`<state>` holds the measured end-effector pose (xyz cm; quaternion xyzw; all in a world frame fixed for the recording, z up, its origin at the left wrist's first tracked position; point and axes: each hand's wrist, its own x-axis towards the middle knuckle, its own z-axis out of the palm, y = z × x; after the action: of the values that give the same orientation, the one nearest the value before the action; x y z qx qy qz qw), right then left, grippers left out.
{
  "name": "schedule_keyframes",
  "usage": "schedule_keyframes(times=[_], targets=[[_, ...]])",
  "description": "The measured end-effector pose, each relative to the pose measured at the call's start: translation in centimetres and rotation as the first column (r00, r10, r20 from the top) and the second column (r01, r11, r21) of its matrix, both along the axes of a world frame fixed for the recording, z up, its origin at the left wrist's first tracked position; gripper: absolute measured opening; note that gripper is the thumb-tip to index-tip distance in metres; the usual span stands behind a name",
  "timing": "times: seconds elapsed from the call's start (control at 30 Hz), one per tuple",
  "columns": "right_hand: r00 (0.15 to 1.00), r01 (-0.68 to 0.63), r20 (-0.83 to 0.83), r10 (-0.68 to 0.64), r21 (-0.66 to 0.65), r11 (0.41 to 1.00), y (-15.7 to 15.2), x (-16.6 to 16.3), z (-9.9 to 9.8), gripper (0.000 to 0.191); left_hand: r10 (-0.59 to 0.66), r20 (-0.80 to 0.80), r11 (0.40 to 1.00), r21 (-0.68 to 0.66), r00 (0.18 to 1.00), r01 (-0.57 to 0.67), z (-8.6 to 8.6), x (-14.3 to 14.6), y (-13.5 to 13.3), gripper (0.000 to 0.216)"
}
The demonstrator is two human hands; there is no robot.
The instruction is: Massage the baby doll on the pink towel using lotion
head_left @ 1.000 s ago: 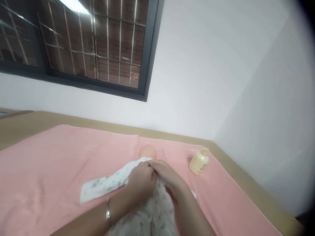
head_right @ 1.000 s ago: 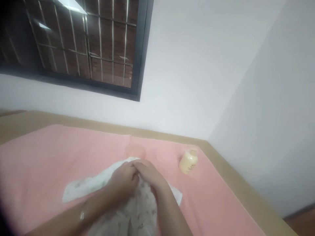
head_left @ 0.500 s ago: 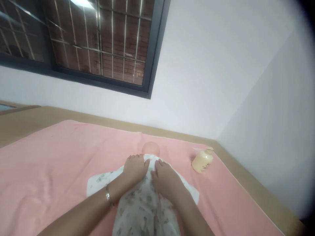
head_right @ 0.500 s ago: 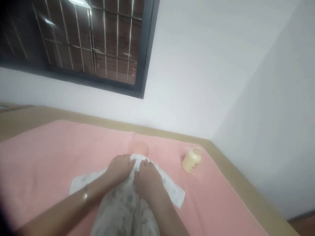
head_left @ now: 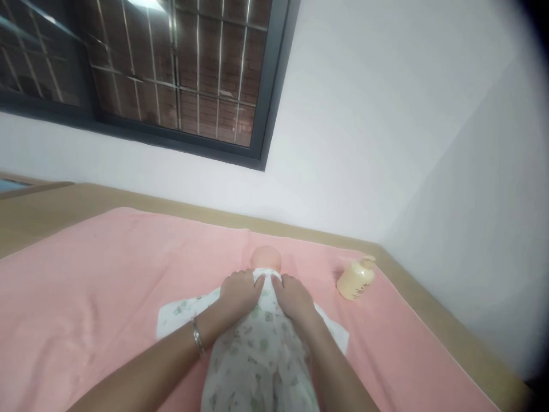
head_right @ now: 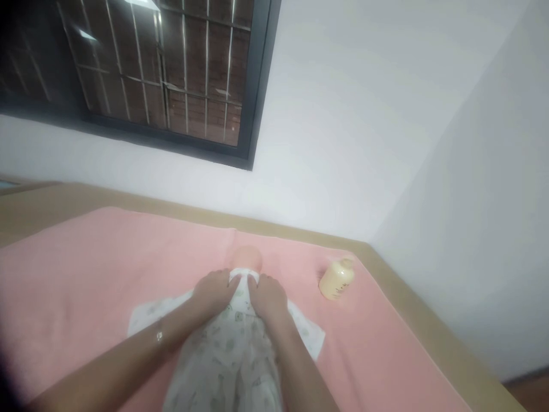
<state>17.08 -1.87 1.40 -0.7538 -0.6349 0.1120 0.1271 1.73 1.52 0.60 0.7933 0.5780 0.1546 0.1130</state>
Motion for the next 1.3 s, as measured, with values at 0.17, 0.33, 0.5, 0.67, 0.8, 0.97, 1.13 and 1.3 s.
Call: schedule_keyframes(times=[0.17, 0.33, 0.5, 0.67, 0.8, 0.97, 1.13, 1.3], targets=[[1.000, 0.029, 0.006, -0.029, 0.024, 0.999, 0.3, 0.0, -0.4, 0.059, -0.010, 0.012, 1.000, 0.002, 1.000, 0.010, -0.3, 0.0, 0.4, 0.054], [0.988, 0.128, -0.094, -0.118, 0.100, 0.987, 0.7, 0.3, -1.6, 0.052, -0.048, 0.091, 0.995, -0.077, 0.995, 0.055, 0.2, -0.5, 0.8, 0.059], [0.991, 0.116, -0.081, -0.108, 0.093, 0.989, 0.8, 0.5, -1.8, 0.055, -0.019, 0.118, 0.992, -0.126, 0.993, 0.033, 0.4, -0.7, 1.2, 0.061], [0.992, 0.097, -0.078, -0.095, 0.010, 0.995, 0.7, 0.5, -1.1, 0.062, -0.026, 0.149, 0.994, -0.104, 0.988, 0.042, -0.1, -0.8, 1.2, 0.059], [0.990, 0.108, -0.091, -0.106, 0.021, 0.994, 0.8, 0.4, -1.2, 0.063, -0.019, 0.176, 0.996, -0.083, 0.984, 0.034, -0.3, -0.9, 1.1, 0.055], [0.991, 0.108, -0.075, -0.108, 0.002, 0.994, 0.9, 0.4, -1.1, 0.062, -0.008, 0.191, 0.996, -0.089, 0.981, 0.025, -0.1, -0.9, 0.9, 0.055], [0.999, 0.041, 0.015, -0.041, 0.019, 0.999, 0.1, 0.0, 0.0, 0.060, -0.017, 0.169, 0.995, -0.095, 0.985, 0.033, 0.0, -1.0, 1.1, 0.056], [0.987, -0.046, 0.159, 0.035, 0.062, 0.997, -1.9, -1.2, 1.5, 0.049, -0.039, 0.151, 0.991, -0.123, 0.988, 0.058, 0.1, -1.2, 1.7, 0.054]])
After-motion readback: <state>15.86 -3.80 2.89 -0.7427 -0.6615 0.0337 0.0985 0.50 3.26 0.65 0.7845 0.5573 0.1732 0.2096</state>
